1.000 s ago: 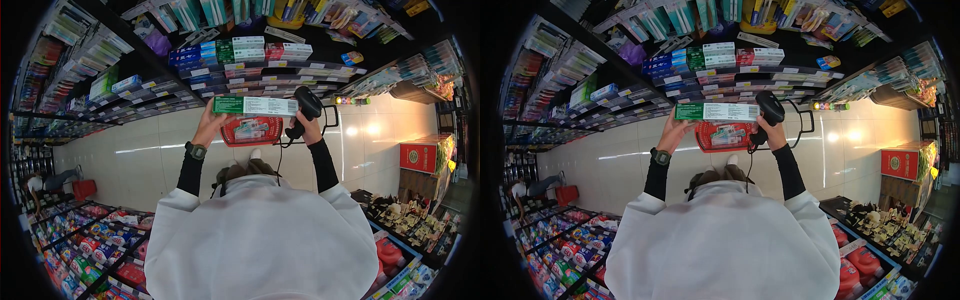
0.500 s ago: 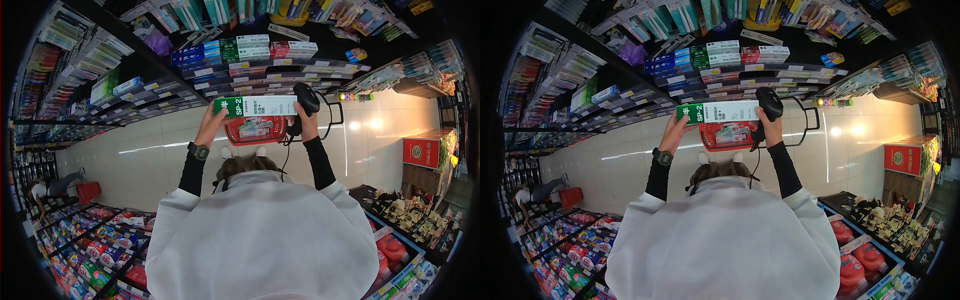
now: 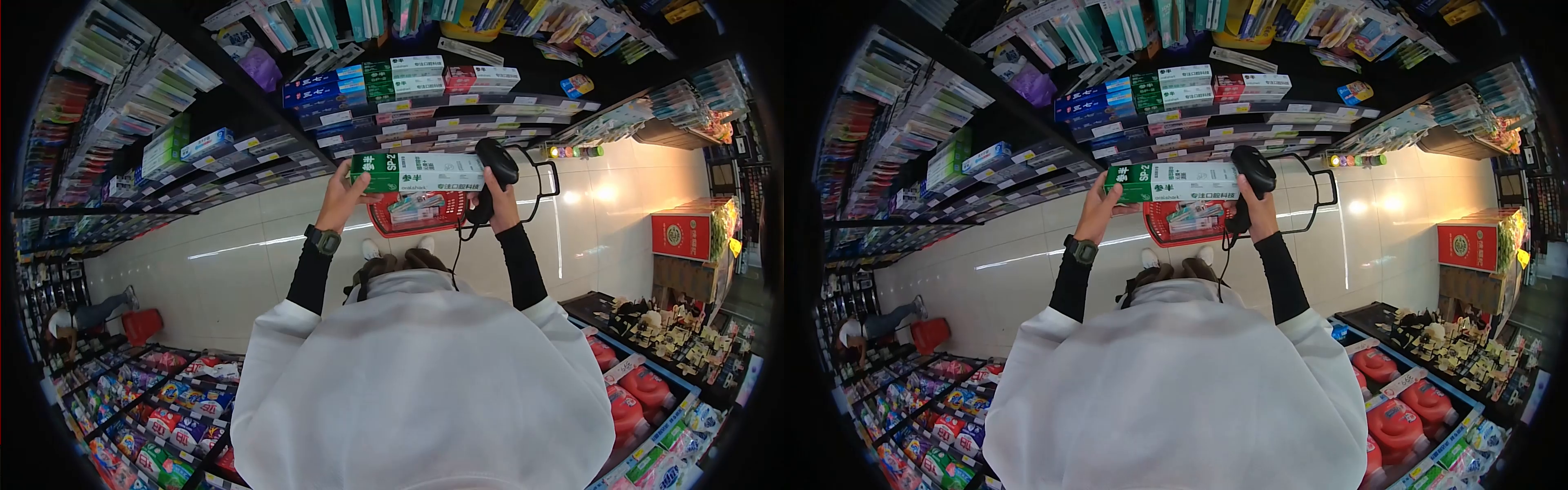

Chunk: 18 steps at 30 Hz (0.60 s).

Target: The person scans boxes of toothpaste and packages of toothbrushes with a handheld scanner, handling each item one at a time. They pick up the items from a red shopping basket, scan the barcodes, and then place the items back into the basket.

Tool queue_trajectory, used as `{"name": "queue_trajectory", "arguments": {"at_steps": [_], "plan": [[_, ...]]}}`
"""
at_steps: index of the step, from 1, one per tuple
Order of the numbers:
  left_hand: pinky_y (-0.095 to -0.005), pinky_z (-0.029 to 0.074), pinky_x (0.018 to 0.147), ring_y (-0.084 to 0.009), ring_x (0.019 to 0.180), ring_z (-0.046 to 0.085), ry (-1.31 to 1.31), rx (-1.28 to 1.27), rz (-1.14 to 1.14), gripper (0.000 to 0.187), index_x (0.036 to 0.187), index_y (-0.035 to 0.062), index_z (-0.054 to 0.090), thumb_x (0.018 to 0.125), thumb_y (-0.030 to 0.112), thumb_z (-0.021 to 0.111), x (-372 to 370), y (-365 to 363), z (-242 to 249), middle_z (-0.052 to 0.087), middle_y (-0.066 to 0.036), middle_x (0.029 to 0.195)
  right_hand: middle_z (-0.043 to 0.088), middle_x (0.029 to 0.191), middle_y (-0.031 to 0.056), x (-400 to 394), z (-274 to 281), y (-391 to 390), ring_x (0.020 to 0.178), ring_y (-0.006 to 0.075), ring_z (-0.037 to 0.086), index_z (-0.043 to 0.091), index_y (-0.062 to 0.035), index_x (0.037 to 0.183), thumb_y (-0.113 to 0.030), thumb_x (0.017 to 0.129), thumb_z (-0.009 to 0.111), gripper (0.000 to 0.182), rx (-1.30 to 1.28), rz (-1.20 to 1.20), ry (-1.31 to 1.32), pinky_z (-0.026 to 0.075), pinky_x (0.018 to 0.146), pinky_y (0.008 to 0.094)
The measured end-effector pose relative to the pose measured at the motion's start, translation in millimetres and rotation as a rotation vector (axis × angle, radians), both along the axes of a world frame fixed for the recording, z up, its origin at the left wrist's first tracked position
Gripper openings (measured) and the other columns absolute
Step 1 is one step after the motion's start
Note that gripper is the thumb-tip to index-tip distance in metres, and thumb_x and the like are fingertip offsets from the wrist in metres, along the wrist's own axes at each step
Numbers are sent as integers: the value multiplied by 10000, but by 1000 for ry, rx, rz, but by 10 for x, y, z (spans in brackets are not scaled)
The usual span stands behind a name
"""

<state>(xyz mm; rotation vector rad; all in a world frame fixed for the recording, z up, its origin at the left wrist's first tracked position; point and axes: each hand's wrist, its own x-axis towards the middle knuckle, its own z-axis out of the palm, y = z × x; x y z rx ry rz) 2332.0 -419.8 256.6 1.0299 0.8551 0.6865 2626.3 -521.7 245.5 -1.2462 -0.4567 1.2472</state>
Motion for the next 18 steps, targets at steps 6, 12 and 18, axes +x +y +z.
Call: {"name": "queue_trajectory", "arguments": {"at_steps": [6, 12, 18], "plan": [[-332, 578, 709, -229, 802, 668, 101, -8, 7, 547, 1263, -45, 381, 942, 366, 547, -85, 97, -36, 638, -134, 967, 601, 743, 42, -114, -54, 68, 562, 128, 611, 545, -21, 1045, -306, 859, 688, 370, -130, -40, -2, 475, 475, 239], [-356, 564, 776, -224, 972, 624, 89, -72, -62, 508, 1356, 68, 358, 909, 174, 574, -171, 97, 114, 555, -124, 1177, 586, 722, 38, -117, -86, 74, 546, 128, 574, 558, -29, 998, -149, 835, 674, 233, -50, 54, -30, 463, 511, 257], [-289, 449, 948, -156, 1132, 515, 26, 199, -170, 671, 1327, 69, 423, 734, -23, 723, -213, 143, 135, 503, -75, 1257, 567, 731, 24, -92, -83, 14, 630, 122, 548, 576, -45, 910, -59, 793, 651, 139, 16, 60, -26, 435, 605, 272]]}}
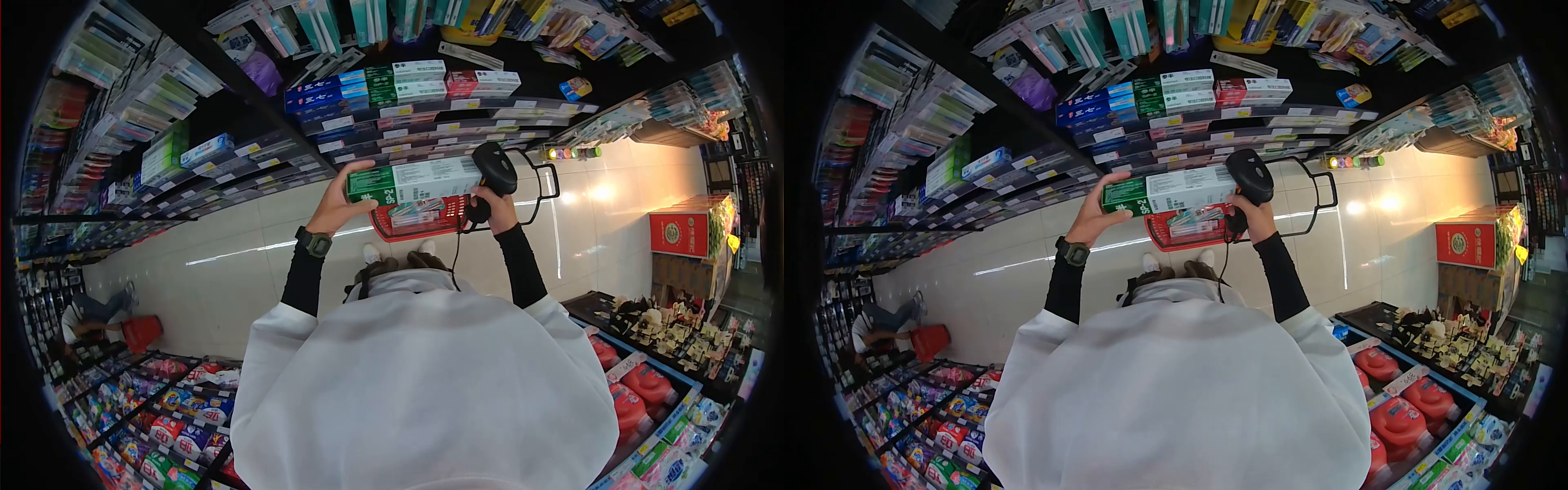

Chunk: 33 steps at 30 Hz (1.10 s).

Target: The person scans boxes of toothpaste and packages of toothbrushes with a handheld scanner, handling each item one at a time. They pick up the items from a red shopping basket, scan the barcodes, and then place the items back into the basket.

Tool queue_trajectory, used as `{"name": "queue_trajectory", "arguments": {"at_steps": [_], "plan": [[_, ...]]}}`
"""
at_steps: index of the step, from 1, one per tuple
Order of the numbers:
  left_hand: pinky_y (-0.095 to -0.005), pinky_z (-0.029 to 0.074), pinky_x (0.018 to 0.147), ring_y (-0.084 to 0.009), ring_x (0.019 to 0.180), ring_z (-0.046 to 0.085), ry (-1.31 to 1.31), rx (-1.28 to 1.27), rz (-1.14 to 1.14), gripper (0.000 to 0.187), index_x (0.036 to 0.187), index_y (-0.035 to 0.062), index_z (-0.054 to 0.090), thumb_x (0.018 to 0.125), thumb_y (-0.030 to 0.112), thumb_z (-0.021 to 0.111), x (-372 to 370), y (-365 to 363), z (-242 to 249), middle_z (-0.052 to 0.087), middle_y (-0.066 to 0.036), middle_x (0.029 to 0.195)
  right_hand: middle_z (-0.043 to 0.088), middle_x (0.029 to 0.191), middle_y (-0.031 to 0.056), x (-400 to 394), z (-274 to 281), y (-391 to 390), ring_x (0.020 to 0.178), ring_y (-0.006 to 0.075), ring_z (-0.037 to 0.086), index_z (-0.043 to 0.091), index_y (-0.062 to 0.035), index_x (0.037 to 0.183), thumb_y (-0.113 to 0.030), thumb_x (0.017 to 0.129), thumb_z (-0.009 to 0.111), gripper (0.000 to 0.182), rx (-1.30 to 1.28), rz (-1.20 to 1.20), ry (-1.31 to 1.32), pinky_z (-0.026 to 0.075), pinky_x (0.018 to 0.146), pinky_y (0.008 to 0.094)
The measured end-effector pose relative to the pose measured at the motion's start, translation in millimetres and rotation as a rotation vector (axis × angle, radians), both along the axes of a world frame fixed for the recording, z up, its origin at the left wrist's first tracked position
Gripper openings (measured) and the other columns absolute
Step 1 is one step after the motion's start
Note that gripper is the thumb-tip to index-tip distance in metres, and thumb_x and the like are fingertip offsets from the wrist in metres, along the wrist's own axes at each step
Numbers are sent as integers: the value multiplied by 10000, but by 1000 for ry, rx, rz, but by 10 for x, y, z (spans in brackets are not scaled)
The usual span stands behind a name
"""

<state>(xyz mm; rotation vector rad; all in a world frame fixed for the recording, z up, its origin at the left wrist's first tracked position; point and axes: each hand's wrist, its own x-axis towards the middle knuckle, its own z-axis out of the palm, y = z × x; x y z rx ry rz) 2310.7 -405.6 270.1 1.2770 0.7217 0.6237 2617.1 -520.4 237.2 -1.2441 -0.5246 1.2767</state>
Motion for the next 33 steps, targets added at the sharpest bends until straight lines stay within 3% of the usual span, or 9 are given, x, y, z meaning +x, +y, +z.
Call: {"name": "queue_trajectory", "arguments": {"at_steps": [7, 9, 12, 16, 26, 29, 31, 32, 33], "plan": [[-304, 450, 946, -150, 1098, 555, -50, 104, 55, 490, 1124, 30, 536, 705, 28, 791, -44, 40, 61, 605, -77, 1121, 581, 751, 14, 164, 155, -99, 642, 105, 520, 600, -47, 902, -67, 796, 658, 122, 102, 201, -134, 429, 627, 268], [-312, 448, 948, -162, 1096, 559, -29, 221, 29, 487, 1116, 35, 541, 700, 24, 793, -93, 82, 75, 599, -84, 1135, 624, 794, 17, 311, 253, -163, 647, 103, 533, 620, -41, 983, -83, 790, 695, 211, -34, 288, -301, 441, 621, 258], [-324, 443, 950, -197, 1086, 572, 9, 359, -21, 501, 1101, 46, 550, 670, 12, 802, -173, 163, 132, 584, -97, 1165, 689, 881, 57, 543, 488, -296, 773, 113, 613, 644, -16, 1034, -128, 742, 768, 336, 21, 450, -556, 494, 705, 278], [-314, 453, 927, -190, 1069, 583, 138, 431, -179, 482, 1082, 48, 562, 661, -10, 788, -169, 237, 226, 601, -78, 1136, 678, 786, 182, 577, 1002, -357, 761, 320, 669, 662, 19, 883, -139, 683, 760, 273, -76, 733, -1035, 513, 713, 347], [-307, 459, 914, -181, 1051, 590, 106, 401, -195, 470, 1091, 40, 565, 675, -8, 778, -33, 273, 160, 615, -77, 1119, 659, 759, 213, 609, 986, -385, 753, 378, 642, 649, 32, 822, -141, 643, 750, 268, -70, 773, -1078, 513, 695, 383], [-301, 455, 912, -173, 1048, 585, 79, 375, -182, 473, 1100, 41, 564, 681, -5, 779, -35, 284, 105, 612, -72, 1104, 661, 722, 192, 622, 931, -376, 695, 332, 658, 647, 32, 816, -141, 664, 752, 253, -19, 755, -1110, 510, 683, 377], [-296, 452, 910, -164, 1044, 580, 69, 359, -175, 475, 1107, 45, 564, 686, -4, 778, -38, 264, 65, 610, -66, 1093, 641, 644, 122, 585, 882, -357, 620, 201, 636, 655, 12, 829, -152, 720, 748, 217, -134, 542, -883, 495, 622, 333], [-290, 451, 903, -150, 1036, 572, 39, 253, -125, 450, 1120, 50, 560, 721, 29, 766, -37, 225, 37, 604, -58, 1087, 614, 651, 49, 563, 790, -360, 588, 95, 552, 661, -19, 961, -147, 811, 699, 201, -207, 431, -674, 452, 573, 264], [-284, 449, 896, -136, 1028, 565, 9, 149, -74, 427, 1134, 56, 557, 755, 62, 755, -25, 197, 1, 598, -50, 1080, 619, 692, 40, 513, 595, -332, 587, 81, 533, 643, -32, 1035, -138, 839, 672, 224, -93, 319, -504, 433, 567, 240]]}}
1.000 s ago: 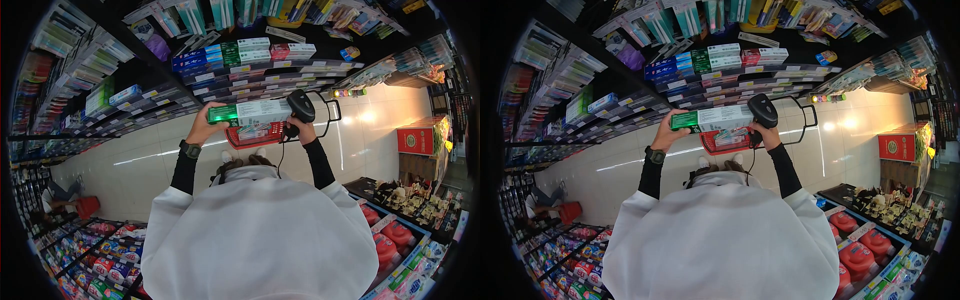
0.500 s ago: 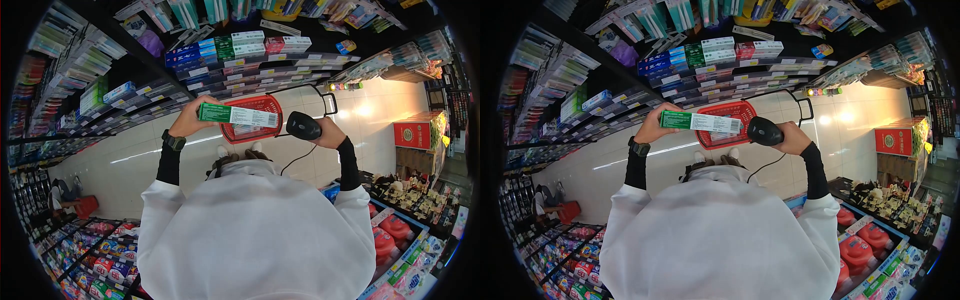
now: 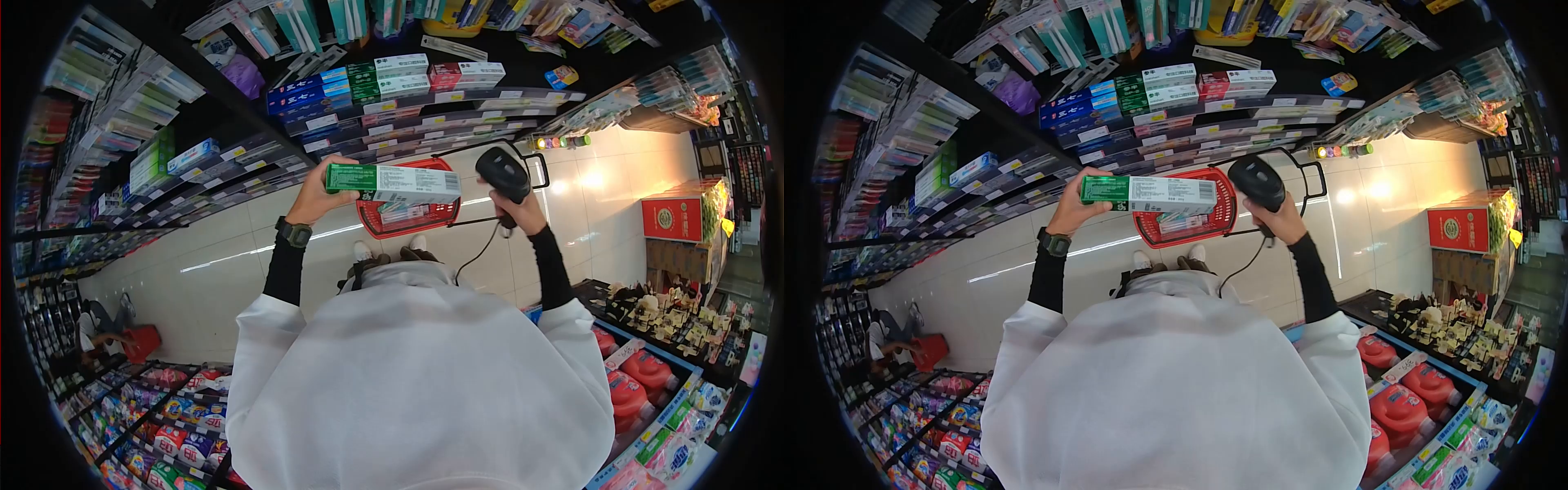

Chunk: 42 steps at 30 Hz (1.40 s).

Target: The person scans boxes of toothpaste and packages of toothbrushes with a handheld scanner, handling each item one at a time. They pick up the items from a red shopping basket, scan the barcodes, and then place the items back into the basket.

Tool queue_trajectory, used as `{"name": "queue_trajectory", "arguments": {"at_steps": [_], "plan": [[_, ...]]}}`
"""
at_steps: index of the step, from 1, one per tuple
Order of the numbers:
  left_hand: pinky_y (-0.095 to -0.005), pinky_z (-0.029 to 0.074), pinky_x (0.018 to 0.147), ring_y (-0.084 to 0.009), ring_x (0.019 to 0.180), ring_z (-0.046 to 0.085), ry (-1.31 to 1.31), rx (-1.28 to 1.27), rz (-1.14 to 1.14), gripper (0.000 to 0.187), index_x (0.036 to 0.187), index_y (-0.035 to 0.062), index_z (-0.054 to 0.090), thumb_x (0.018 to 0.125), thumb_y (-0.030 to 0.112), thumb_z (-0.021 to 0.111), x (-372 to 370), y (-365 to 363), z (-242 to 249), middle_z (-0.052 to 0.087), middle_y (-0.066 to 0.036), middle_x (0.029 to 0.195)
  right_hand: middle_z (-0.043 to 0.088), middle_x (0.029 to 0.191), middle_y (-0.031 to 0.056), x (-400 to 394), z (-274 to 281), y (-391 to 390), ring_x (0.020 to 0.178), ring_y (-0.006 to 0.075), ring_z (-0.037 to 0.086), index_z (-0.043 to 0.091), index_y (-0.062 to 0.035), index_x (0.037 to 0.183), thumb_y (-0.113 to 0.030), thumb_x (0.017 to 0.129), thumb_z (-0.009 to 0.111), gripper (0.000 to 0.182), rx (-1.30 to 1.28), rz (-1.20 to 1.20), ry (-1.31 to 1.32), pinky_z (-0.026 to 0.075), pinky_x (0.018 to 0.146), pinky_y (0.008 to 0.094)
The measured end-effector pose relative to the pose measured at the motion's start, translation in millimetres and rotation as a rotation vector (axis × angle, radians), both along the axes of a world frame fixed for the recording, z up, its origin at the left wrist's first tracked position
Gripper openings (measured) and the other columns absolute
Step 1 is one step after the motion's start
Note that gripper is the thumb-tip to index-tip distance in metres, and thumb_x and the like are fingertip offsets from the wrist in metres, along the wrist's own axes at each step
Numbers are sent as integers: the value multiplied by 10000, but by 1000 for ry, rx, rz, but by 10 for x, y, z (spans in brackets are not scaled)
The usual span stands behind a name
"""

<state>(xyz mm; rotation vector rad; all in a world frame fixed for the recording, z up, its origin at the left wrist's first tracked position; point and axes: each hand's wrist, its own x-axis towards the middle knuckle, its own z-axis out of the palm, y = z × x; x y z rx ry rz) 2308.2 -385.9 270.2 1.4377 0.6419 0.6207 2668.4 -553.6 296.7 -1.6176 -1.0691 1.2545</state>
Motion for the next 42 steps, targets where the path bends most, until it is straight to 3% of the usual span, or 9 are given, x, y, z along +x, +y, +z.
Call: {"name": "queue_trajectory", "arguments": {"at_steps": [2, 7, 9, 12, 25, 32, 33, 37, 42], "plan": [[-278, 448, 889, -125, 1017, 559, -45, -146, 77, 400, 1146, 59, 551, 792, 102, 731, 62, -77, -92, 591, -42, 1071, 614, 777, 17, -194, -158, 92, 598, 72, 499, 582, -45, 1187, -114, 893, 611, 303, 138, -160, 262, 414, 577, 213], [-295, 498, 835, -137, 995, 570, -118, -534, 224, 365, 1204, 71, 522, 903, 243, 636, 279, -246, -262, 583, -44, 1077, 626, 874, 14, -460, -605, 212, 651, 94, 542, 592, -52, 1160, -143, 839, 691, 348, 160, -286, 324, 443, 614, 242], [-352, 524, 859, -167, 1037, 570, -76, -523, 212, 401, 1258, 78, 480, 953, 330, 542, 309, -261, -332, 555, -63, 1141, 618, 874, 7, -528, -694, 333, 682, 103, 563, 594, -57, 1151, -153, 826, 709, 358, 320, -409, 246, 457, 638, 245], [-476, 481, 968, -268, 1145, 541, -145, -613, 231, 465, 1361, 97, 384, 1010, 399, 340, 349, -250, -245, 477, -110, 1270, 629, 870, 0, -494, -673, 365, 662, 85, 569, 625, -65, 1114, -189, 807, 730, 347, 109, -435, 373, 456, 573, 229], [-444, 452, 980, -231, 1194, 494, -177, -693, 127, 403, 1359, 79, 352, 999, 249, 422, 302, -167, -312, 462, -119, 1301, 605, 768, 35, -361, -792, 551, 582, 117, 581, 610, -44, 968, -349, 791, 733, 373, -191, -411, 372, 444, 447, 228], [-340, 433, 921, -169, 1103, 524, 377, -102, -204, 408, 1221, 46, 522, 909, 295, 606, 388, 287, -293, 566, -96, 1169, 610, 789, 36, -64, -958, 764, 630, 127, 585, 601, -39, 979, -334, 788, 736, 376, -329, -314, 440, 450, 472, 252], [-326, 420, 940, -177, 1088, 532, 461, 67, -322, 440, 1221, 43, 526, 887, 306, 637, 433, 339, -267, 565, -96, 1169, 615, 854, 45, -37, -963, 787, 718, 136, 592, 597, -21, 1018, -302, 764, 768, 416, -284, -315, 410, 472, 587, 270], [-329, 437, 910, -204, 1074, 542, 486, 183, -444, 584, 1251, 22, 499, 806, 336, 710, 739, 379, -282, 569, -136, 1184, 615, 957, 40, 63, -969, 812, 890, 124, 578, 589, -2, 1077, -157, 746, 796, 421, 126, -164, 337, 470, 792, 280], [-343, 480, 811, -260, 910, 630, 446, 415, -395, 548, 1119, -23, 575, 726, 305, 773, 1212, 262, -298, 648, -184, 964, 575, 942, 7, 231, -1032, 756, 853, 109, 521, 577, -35, 1092, -112, 734, 801, 429, 257, -75, 224, 458, 776, 275]]}}
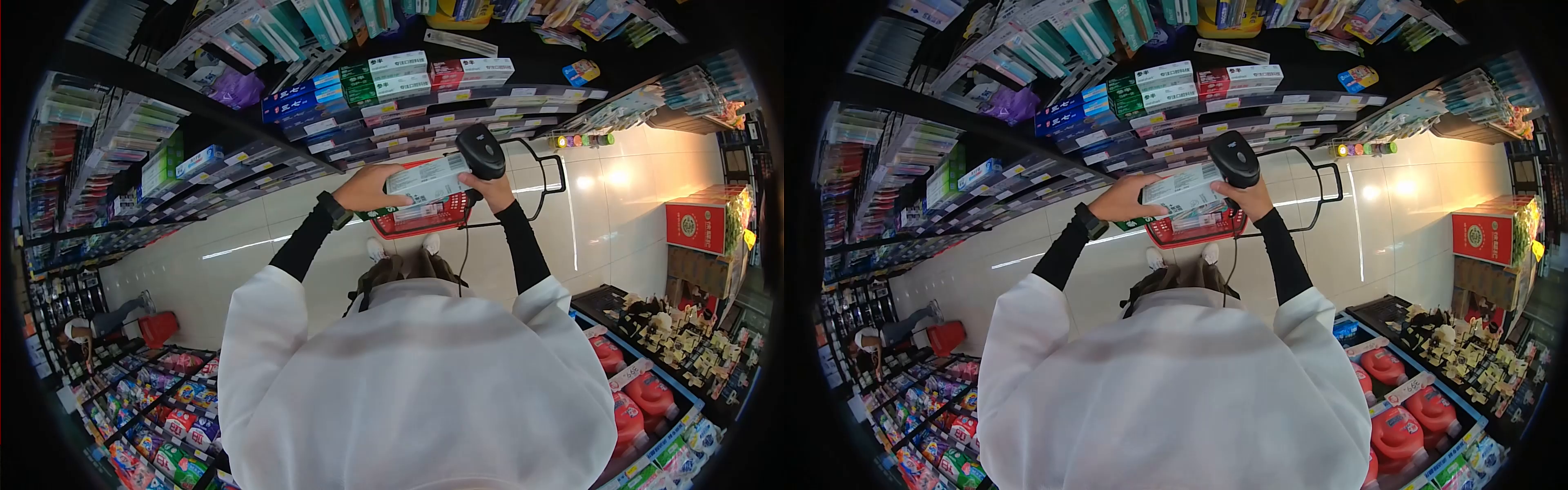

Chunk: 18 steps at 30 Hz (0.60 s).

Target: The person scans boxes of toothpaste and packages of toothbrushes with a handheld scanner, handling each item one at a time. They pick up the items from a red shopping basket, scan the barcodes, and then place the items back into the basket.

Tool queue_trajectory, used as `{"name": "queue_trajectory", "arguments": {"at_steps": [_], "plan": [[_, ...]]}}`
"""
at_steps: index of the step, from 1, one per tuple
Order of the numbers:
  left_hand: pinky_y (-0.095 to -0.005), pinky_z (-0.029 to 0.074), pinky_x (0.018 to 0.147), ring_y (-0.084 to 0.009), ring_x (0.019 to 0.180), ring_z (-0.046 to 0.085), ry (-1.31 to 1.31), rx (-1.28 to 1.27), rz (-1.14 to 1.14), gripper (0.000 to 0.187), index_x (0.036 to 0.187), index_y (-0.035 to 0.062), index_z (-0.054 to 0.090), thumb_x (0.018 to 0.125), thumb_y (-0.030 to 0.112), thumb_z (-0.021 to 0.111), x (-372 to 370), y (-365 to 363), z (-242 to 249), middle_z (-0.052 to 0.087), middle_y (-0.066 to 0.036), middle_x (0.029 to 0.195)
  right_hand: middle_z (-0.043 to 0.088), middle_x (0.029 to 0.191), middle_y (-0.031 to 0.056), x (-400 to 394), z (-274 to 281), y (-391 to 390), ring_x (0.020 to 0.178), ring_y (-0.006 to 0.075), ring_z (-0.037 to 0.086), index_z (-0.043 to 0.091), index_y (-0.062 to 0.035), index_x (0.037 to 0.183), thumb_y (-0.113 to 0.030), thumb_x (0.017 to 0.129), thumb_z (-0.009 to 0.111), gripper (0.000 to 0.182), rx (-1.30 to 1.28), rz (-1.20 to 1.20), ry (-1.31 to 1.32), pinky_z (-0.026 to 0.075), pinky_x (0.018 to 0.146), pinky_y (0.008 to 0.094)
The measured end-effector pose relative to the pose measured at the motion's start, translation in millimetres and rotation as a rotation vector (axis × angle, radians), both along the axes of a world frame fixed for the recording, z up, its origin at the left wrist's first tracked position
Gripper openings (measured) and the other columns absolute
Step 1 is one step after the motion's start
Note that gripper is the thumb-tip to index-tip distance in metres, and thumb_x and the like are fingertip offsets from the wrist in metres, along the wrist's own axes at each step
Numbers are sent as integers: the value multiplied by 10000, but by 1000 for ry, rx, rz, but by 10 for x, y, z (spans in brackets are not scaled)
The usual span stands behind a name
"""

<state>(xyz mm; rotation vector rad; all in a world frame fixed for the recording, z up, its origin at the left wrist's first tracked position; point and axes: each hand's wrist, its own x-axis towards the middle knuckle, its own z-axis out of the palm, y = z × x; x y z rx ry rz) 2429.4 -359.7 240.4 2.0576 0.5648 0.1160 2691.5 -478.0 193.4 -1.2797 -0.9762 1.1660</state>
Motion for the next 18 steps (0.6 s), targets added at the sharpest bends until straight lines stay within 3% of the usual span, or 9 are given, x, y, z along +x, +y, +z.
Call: {"name": "queue_trajectory", "arguments": {"at_steps": [5, 7, 9, 11, 15, 18], "plan": [[-370, 483, 805, -321, 918, 622, 4, 125, 54, 505, 1085, 6, 580, 731, 317, 762, 316, 1, 30, 632, -186, 981, 604, 961, 18, 60, -159, -22, 858, 116, 542, 584, -23, 1108, -118, 729, 807, 451, 13, -6, 57, 464, 778, 277], [-396, 479, 821, -348, 946, 607, 30, 271, 37, 513, 1093, 15, 569, 735, 331, 756, 388, 94, -31, 626, -183, 996, 638, 943, 28, 70, -325, -1, 816, 127, 569, 613, -13, 1074, -114, 733, 801, 402, 21, -224, 57, 469, 767, 274], [-415, 472, 840, -365, 993, 586, 51, 306, 14, 515, 1102, 22, 560, 740, 337, 747, 435, 338, -116, 608, -184, 1051, 645, 879, 21, 54, -214, -16, 719, 98, 571, 645, -10, 981, -84, 756, 771, 269, -56, -470, 217, 465, 671, 241], [-419, 466, 853, -365, 1018, 573, -50, 542, 180, 506, 1115, 26, 562, 739, 313, 743, 472, 561, -309, 586, -181, 1108, 618, 816, 3, 126, -330, -133, 674, 83, 543, 638, -21, 975, -66, 773, 748, 234, -77, -500, 337, 441, 616, 234], [-404, 425, 906, -330, 1059, 505, -94, 596, 307, 485, 1140, 32, 564, 735, 230, 744, 622, 1140, -333, 553, -149, 1111, 552, 808, -18, 105, -758, -598, 655, 80, 515, 589, -55, 937, -63, 789, 726, 202, -188, -453, 337, 415, 587, 236], [-395, 425, 902, -333, 1035, 497, -109, 616, 328, 476, 1136, 22, 575, 730, 204, 745, 682, 1371, -379, 543, -151, 1078, 573, 824, -9, 17, -700, -940, 713, 81, 540, 612, -62, 1025, -66, 793, 720, 256, -312, -520, 320, 422, 567, 234]]}}
